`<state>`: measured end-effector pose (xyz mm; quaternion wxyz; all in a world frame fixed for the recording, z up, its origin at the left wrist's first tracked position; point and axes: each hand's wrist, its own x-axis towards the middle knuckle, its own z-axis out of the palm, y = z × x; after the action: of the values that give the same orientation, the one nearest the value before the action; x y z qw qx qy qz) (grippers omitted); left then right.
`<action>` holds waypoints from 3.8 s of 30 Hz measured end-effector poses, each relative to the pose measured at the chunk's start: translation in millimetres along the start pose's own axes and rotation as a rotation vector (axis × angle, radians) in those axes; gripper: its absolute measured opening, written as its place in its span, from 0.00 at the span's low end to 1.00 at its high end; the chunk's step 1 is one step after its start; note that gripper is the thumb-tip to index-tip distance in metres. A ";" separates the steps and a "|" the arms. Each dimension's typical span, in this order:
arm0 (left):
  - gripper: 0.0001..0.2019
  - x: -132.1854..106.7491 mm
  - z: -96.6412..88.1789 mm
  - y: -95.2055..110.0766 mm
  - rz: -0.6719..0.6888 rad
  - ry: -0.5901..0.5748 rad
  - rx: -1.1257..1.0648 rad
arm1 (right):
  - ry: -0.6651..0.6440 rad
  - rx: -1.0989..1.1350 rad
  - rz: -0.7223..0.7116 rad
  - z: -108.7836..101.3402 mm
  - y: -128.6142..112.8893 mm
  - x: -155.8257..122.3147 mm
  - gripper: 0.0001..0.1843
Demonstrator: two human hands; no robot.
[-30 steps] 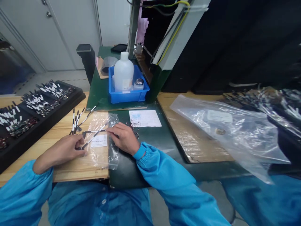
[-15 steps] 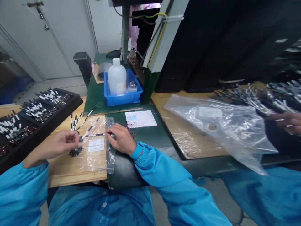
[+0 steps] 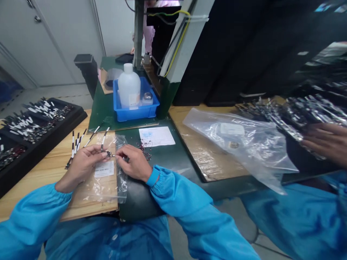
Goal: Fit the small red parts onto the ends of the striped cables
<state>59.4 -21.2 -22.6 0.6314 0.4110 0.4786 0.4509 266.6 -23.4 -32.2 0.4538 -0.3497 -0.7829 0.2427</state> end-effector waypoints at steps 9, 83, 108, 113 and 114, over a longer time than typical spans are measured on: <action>0.17 -3.6 4.1 -1.8 -0.018 -0.008 0.054 | -0.042 0.008 0.027 2.4 1.7 -0.7 0.05; 0.17 -14.0 7.7 -11.0 0.170 -0.077 0.244 | 0.199 -0.166 -0.026 -1.4 -1.8 -2.1 0.12; 0.16 -20.4 16.9 -4.8 0.332 -0.017 0.416 | 0.203 -0.010 -0.035 6.0 -1.7 -6.5 0.21; 0.16 -19.9 15.2 -7.7 0.333 -0.031 0.407 | 0.213 -0.014 0.011 7.2 -1.8 -8.2 0.21; 0.16 -19.8 15.0 -8.4 0.334 -0.035 0.405 | 0.217 -0.019 0.014 7.3 -1.9 -8.4 0.21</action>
<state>72.8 -43.8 -22.9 0.4613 0.6098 0.4738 0.4370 262.4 -31.5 -38.8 0.5307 -0.3836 -0.7290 0.1991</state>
